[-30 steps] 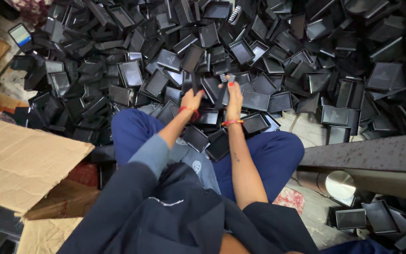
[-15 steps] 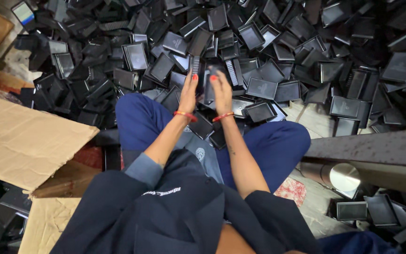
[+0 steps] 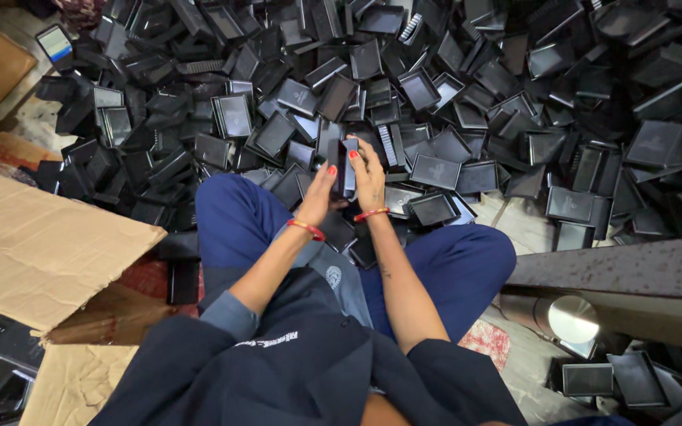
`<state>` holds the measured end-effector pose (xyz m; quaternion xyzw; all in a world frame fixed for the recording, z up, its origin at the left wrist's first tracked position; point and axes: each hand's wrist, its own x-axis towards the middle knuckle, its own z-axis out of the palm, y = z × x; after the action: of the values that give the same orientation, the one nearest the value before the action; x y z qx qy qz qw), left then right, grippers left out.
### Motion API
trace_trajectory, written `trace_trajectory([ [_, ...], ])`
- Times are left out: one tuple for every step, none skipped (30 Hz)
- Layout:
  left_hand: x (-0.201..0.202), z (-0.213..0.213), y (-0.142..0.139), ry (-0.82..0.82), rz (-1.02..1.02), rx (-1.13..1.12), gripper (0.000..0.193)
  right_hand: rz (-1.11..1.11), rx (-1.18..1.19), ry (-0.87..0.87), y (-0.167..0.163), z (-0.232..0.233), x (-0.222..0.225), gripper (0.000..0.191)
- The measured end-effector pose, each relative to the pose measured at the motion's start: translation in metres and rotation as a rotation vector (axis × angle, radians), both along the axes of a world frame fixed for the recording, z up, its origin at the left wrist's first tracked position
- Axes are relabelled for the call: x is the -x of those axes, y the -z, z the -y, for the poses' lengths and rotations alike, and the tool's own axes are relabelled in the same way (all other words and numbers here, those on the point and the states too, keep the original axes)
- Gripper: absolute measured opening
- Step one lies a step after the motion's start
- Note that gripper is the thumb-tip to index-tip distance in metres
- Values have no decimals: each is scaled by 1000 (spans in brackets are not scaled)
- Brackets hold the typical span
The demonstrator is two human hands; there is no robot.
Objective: The person sits cross-legged on the floor surrounded by a large pile of small black plastic parts. They repeatedly pick up individual parts, inspect them by turning them over in their hands, and place them back into the pile. The task involves continuous handling and visual inspection of the parts without a visible final destination or accumulation.
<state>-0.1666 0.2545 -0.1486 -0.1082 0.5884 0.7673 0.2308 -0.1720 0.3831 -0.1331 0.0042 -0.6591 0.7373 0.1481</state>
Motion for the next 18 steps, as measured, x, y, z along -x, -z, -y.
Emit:
trace_trajectory([
  [-1,0,-1,36,-85,66,68,-13,54,-32,1,0,0,37],
  [-2,0,-1,71,-172,134,70,-28,-54,8,1,1,0,38],
  [-3,0,0,103,-257,203,71,-43,-161,46,2,2,-1,39],
  [-5,0,2,103,-354,260,69,-55,-269,83,3,3,-2,40],
  [-7,-1,5,100,-450,318,66,-108,-343,104,3,3,-2,37],
  [-10,-1,8,99,-545,376,64,-160,-416,123,2,3,-2,35],
  [-12,-1,10,145,-614,287,63,-213,-489,144,0,2,-2,33],
  [-15,0,12,194,-680,198,61,-159,-507,157,-2,-2,-2,29],
  [-17,1,13,244,-743,107,60,-104,-525,168,-6,-8,-2,28],
  [-20,4,14,297,-679,110,56,-48,-541,176,-10,-13,-3,30],
  [-22,6,14,349,-615,111,52,11,-552,187,-14,-18,-5,31],
  [-25,9,12,403,-553,107,49,71,-566,200,-18,-25,-7,34],
  [-27,11,8,356,-561,215,47,133,-582,214,-20,-29,-10,37],
  [-29,13,4,308,-565,324,44,79,-603,255,-22,-31,-12,39],
  [-30,15,0,261,-568,433,42,24,-623,295,-23,-33,-13,40],
  [-31,15,-4,250,-571,478,42,-31,-642,335,-22,-32,-14,41],
  [-31,15,-6,240,-576,524,42,-12,-656,344,-19,-31,-14,42],
  [-30,14,-7,228,-581,571,42,5,-668,352,-16,-28,-13,44],
])
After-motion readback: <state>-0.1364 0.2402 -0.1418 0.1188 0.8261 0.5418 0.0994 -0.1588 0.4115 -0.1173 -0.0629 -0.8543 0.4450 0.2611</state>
